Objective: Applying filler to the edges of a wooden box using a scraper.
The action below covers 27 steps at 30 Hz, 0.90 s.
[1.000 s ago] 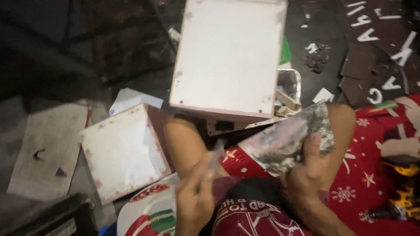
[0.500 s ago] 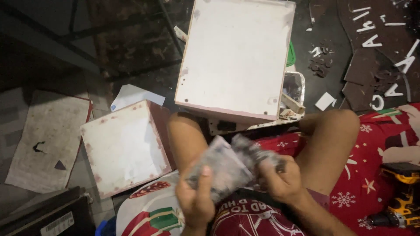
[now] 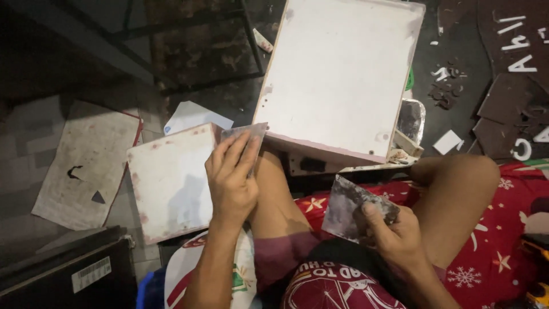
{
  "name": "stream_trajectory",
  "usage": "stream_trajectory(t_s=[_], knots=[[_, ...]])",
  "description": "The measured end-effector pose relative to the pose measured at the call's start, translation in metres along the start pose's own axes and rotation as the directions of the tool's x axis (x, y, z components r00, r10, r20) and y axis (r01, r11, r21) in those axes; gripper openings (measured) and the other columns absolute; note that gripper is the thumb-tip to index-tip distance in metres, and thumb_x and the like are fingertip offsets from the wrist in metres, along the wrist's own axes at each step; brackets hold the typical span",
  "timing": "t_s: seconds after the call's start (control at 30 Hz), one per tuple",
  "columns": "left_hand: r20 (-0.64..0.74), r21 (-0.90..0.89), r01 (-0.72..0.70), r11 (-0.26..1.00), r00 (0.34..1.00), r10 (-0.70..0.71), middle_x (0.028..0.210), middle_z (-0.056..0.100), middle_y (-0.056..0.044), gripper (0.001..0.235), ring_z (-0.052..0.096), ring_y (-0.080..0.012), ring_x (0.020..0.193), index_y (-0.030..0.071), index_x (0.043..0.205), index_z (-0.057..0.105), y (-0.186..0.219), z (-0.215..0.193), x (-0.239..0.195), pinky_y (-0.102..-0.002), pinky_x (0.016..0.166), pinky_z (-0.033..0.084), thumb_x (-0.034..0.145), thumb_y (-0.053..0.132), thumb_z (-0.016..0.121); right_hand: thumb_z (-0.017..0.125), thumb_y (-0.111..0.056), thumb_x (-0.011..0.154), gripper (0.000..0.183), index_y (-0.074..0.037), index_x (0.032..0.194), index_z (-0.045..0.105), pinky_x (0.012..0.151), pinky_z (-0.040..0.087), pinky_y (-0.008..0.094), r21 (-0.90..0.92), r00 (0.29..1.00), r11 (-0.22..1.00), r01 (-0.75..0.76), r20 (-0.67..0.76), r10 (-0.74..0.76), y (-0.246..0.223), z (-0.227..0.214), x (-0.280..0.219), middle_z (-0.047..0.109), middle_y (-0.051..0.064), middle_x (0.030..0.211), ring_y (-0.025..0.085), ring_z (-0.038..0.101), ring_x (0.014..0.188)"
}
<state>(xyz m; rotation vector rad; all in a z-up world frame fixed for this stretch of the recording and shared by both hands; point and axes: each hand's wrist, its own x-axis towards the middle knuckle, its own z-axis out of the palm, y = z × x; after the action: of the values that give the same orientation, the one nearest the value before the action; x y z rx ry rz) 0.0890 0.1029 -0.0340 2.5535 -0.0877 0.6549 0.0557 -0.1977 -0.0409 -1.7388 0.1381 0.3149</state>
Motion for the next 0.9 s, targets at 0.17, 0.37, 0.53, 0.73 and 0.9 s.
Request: stream_trajectory(t_s=[0.17,0.37,0.53,0.73,0.9], knots=[[0.039,0.150,-0.020,0.989,0.999,0.014,0.146,0.056,-0.012,0.068,0.047,-0.0346,0.132,0.009,0.135,0.066,-0.012,0.022,-0.023,-0.058,0.116,0.025,0.069,-0.006,0.057,0.062,-0.017,0.096,0.036,0.002,0.065,0.066,0.038,0.040,0.029,-0.005,0.999,0.999,0.037,0.032,-0.037,0.001,0.000,0.002,0.061,0.006,0.052,0.014,0.049,0.042],[0.160,0.223,-0.029,0.974,0.987,-0.007,0.144,0.061,-0.010,0.057,0.052,-0.0260,0.126,0.008,0.129,0.070,-0.009,-0.013,-0.027,-0.047,0.108,0.028,0.074,-0.001,0.060,0.062,-0.016,0.095,0.035,0.000,0.064,0.065,0.041,0.040,0.028,-0.102,0.990,0.985,0.140,0.029,-0.137,0.001,-0.004,0.005,0.062,0.004,0.052,0.014,0.050,0.043],[0.072,0.151,-0.015,0.988,0.997,0.004,0.120,0.074,-0.013,0.035,0.068,-0.0264,0.096,-0.001,0.125,0.069,0.027,-0.054,0.032,-0.035,0.079,0.045,0.091,0.003,0.061,0.061,-0.013,0.096,0.030,0.003,0.073,0.070,0.047,0.047,0.028,-0.053,0.995,0.996,0.078,0.060,-0.074,-0.006,0.003,0.011,0.067,0.006,0.061,0.015,0.056,0.050],[0.413,0.318,-0.087,0.944,0.909,-0.055,0.090,0.068,-0.014,0.036,0.060,-0.0354,0.082,0.003,0.108,0.067,0.021,-0.027,0.066,-0.045,0.070,0.050,0.074,0.005,0.057,0.064,-0.012,0.094,0.024,0.001,0.075,0.072,0.045,0.047,0.026,-0.112,0.983,0.981,0.160,0.110,-0.147,-0.013,0.003,0.006,0.067,0.004,0.058,0.012,0.053,0.047],[0.531,0.307,-0.085,0.948,0.842,-0.097,0.087,0.068,-0.020,0.018,0.062,-0.0380,0.082,-0.001,0.086,0.068,0.029,-0.006,0.076,-0.047,0.075,0.053,0.072,0.009,0.062,0.064,-0.011,0.094,0.026,0.000,0.071,0.067,0.045,0.043,0.027,-0.136,0.984,0.977,0.162,0.101,-0.149,0.003,-0.001,0.009,0.061,0.002,0.057,0.011,0.047,0.048]])
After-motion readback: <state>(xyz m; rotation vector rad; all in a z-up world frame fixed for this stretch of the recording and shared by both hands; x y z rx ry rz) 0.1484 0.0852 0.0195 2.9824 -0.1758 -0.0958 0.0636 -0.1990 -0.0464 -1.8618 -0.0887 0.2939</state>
